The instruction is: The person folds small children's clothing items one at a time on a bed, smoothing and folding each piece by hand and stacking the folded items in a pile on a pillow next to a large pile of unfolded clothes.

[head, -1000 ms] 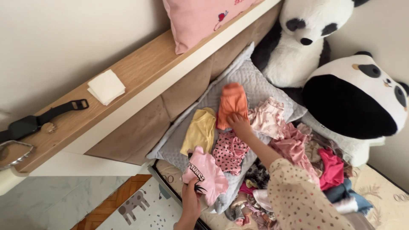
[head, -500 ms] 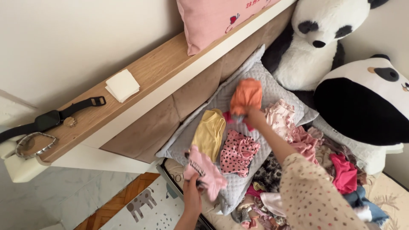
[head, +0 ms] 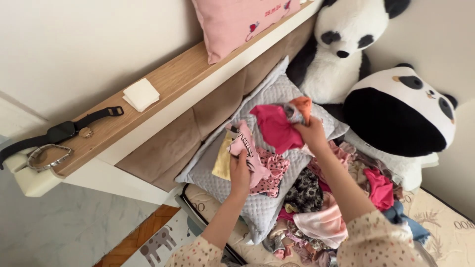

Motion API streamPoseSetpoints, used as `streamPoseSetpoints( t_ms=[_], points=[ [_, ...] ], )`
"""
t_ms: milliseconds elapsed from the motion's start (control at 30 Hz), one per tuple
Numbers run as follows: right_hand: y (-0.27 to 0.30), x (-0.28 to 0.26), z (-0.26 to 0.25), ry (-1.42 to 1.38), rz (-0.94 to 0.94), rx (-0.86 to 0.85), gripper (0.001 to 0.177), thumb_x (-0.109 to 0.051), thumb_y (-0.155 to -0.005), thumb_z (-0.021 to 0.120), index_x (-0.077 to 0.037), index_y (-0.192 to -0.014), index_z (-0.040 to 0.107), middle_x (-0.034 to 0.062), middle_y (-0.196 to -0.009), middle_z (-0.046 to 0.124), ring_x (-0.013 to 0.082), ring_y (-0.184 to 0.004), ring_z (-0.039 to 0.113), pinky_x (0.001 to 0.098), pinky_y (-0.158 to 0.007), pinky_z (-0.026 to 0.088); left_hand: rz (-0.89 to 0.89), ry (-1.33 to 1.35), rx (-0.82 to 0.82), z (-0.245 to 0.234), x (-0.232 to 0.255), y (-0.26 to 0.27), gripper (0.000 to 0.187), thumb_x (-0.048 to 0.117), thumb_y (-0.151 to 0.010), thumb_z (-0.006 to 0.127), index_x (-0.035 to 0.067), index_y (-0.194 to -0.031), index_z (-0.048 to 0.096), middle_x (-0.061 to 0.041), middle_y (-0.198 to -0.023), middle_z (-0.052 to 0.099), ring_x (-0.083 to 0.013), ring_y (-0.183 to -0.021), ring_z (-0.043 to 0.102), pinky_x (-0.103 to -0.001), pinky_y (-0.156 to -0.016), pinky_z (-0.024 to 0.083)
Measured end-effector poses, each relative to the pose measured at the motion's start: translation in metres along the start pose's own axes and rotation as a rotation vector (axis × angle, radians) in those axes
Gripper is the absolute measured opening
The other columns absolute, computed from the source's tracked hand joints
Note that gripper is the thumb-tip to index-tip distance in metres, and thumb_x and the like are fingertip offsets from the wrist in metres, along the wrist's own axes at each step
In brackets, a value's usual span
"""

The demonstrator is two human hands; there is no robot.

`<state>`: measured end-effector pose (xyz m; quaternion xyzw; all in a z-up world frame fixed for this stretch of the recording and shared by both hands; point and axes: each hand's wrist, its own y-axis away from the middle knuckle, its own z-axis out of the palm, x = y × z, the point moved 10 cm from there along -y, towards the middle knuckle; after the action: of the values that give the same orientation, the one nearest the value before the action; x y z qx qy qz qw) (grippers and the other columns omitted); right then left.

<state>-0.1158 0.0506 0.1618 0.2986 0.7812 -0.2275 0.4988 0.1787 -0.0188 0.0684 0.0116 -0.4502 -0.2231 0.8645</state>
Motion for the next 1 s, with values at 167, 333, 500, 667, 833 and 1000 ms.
streamPoseSetpoints(
  t_ms=[167,333,500,667,833,1000],
  points=[
    [0.082,-0.032,0.0,0.031,-0.053,0.059,0.027,-0.011,-0.083,0.074,0.0,-0.107,0.073,0.0063,-0.085,0.075,0.0106,-0.069,0.068,0.0274,-0.062,0.055,0.065,-0.124,-0.114,0.04,0.0,0.015,0.039,0.027,-0.108,0.057,-0.003,-0.135,0.06,-0.012,-0.114,0.061,-0.0207,-0.1,0.052,-0.034,-0.085,0.042],
    [0.14,-0.063,0.044,-0.19,0.112,-0.295,0.023,-0.015,-0.092,0.069,0.003,-0.106,0.067,0.0097,-0.063,0.069,0.0178,-0.039,0.063,0.0299,-0.039,0.049,0.031,-0.021,-0.14,0.061,0.017,0.048,0.057,0.02,-0.096,0.067,0.004,-0.145,0.043,-0.01,-0.132,0.06,-0.0188,-0.112,0.061,-0.034,-0.094,0.052],
    [0.14,-0.054,0.054,-0.127,0.182,-0.435,0.025,-0.016,-0.097,0.068,0.007,-0.106,0.066,0.01,-0.067,0.07,0.0204,-0.039,0.064,0.0304,-0.039,0.049,0.047,-0.115,-0.142,0.026,-0.013,0.055,0.069,0.006,-0.086,0.075,0.004,-0.145,0.038,-0.012,-0.132,0.058,-0.0206,-0.115,0.061,-0.035,-0.095,0.054],
    [0.092,-0.044,0.058,0.098,0.345,-0.524,0.031,-0.024,-0.095,0.067,-0.003,-0.117,0.07,0.0103,-0.08,0.078,0.0179,-0.04,0.059,0.0311,-0.04,0.053,-0.099,0.097,-0.128,-0.034,-0.065,0.045,0.058,-0.003,-0.087,0.06,0.004,-0.142,0.045,-0.01,-0.128,0.061,-0.0202,-0.109,0.063,-0.034,-0.092,0.055],
    [-0.021,0.024,0.063,0.13,0.261,-0.451,0.03,-0.021,-0.095,0.072,-0.002,-0.118,0.075,0.0156,-0.095,0.078,0.0145,-0.051,0.068,0.033,-0.046,0.058,-0.265,0.281,-0.039,-0.078,-0.091,0.029,0.042,-0.008,-0.085,0.055,0.003,-0.126,0.056,-0.007,-0.112,0.066,-0.0203,-0.098,0.066,-0.035,-0.085,0.056],
    [-0.012,-0.03,0.115,0.191,0.236,-0.533,0.031,-0.022,-0.095,0.073,-0.005,-0.121,0.072,0.0171,-0.095,0.078,0.0191,-0.058,0.068,0.0314,-0.053,0.056,-0.353,0.317,0.052,-0.076,-0.156,-0.037,0.036,-0.003,-0.089,0.057,0.011,-0.122,0.058,-0.004,-0.104,0.064,-0.016,-0.088,0.062,-0.031,-0.069,0.051]
  ],
)
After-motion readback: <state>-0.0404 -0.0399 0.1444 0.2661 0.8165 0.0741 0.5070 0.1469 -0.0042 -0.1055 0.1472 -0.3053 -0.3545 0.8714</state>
